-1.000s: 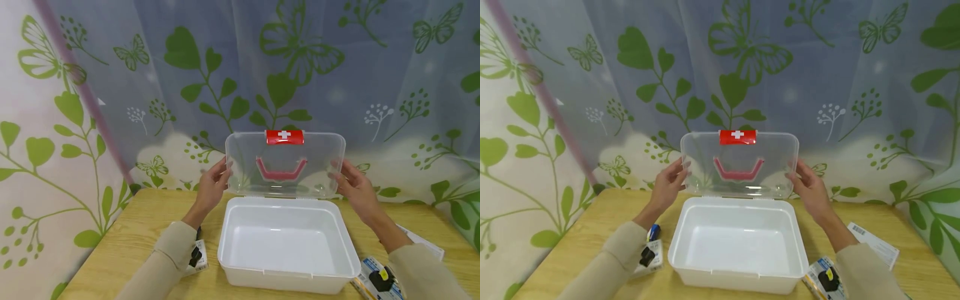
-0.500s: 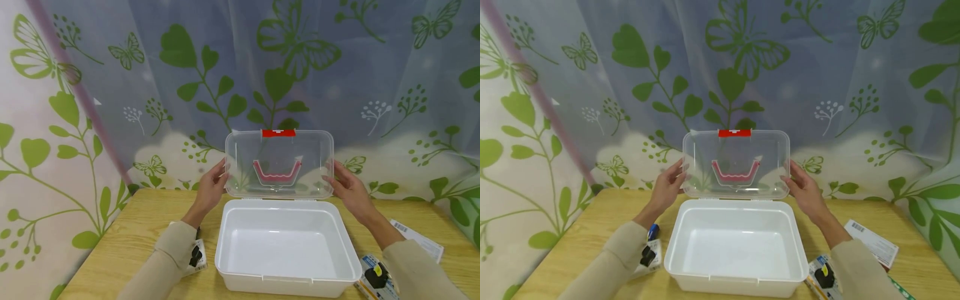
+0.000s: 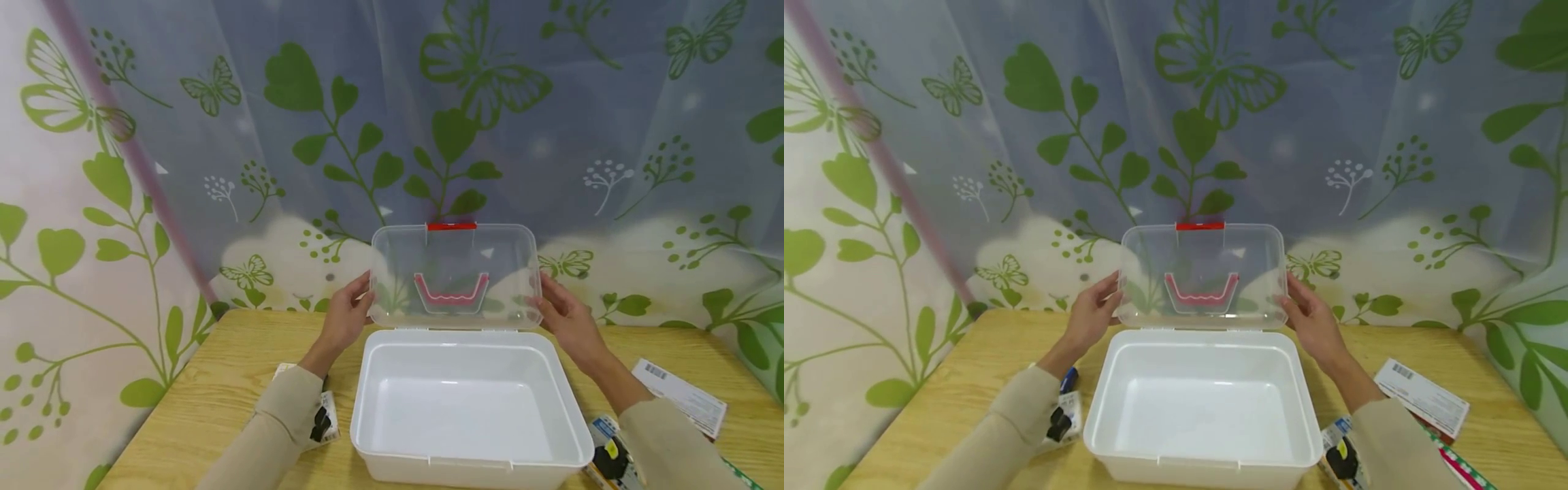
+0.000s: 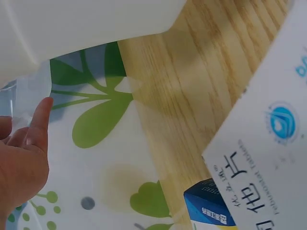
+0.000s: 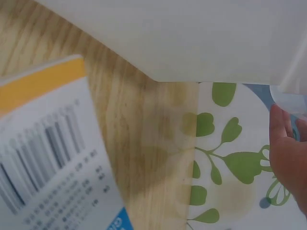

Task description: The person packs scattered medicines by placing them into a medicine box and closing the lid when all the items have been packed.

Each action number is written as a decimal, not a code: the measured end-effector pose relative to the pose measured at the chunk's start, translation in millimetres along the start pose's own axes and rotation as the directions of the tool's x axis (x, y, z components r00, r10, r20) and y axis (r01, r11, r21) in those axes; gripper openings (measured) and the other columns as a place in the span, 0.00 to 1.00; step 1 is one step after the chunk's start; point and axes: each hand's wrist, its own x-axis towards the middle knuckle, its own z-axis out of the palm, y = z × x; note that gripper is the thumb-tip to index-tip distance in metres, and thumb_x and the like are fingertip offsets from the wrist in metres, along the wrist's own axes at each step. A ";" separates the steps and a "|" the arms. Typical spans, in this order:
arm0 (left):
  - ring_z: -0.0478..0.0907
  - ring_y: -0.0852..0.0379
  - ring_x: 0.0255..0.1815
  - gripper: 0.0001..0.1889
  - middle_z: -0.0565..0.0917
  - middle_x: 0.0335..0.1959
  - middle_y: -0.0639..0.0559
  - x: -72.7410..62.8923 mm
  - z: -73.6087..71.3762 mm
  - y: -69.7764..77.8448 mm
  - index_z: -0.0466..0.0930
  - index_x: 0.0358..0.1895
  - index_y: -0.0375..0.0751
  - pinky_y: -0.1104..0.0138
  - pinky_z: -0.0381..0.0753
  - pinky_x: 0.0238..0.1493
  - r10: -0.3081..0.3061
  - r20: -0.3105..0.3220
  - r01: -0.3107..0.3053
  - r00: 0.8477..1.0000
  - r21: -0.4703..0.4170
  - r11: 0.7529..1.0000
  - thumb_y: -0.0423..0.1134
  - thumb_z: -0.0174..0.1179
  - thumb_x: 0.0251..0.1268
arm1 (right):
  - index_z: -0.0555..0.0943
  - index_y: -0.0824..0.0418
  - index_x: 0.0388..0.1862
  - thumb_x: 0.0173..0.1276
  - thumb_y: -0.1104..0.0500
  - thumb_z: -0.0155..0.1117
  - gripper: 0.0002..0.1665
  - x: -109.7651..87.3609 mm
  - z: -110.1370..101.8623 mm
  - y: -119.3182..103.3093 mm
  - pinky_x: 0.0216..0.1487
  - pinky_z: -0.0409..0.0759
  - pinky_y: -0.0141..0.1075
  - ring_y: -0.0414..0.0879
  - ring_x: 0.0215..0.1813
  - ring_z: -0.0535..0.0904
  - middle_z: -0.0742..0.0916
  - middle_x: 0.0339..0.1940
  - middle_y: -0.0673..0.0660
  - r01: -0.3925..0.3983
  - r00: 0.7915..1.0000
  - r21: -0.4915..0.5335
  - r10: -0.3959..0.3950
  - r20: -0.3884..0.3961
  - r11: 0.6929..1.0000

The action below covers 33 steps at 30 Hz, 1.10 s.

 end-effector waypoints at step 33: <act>0.81 0.50 0.35 0.22 0.74 0.59 0.31 -11.5 -2.6 -12.8 0.68 0.66 0.32 0.63 0.85 0.30 -0.214 0.059 0.215 0.975 -0.018 0.976 0.32 0.53 0.72 | 0.48 0.64 0.77 0.76 0.46 0.47 0.40 -23.7 0.5 9.0 0.51 0.78 0.28 0.32 0.54 0.76 0.56 0.75 0.67 -0.249 0.969 0.030 0.249 0.009 0.968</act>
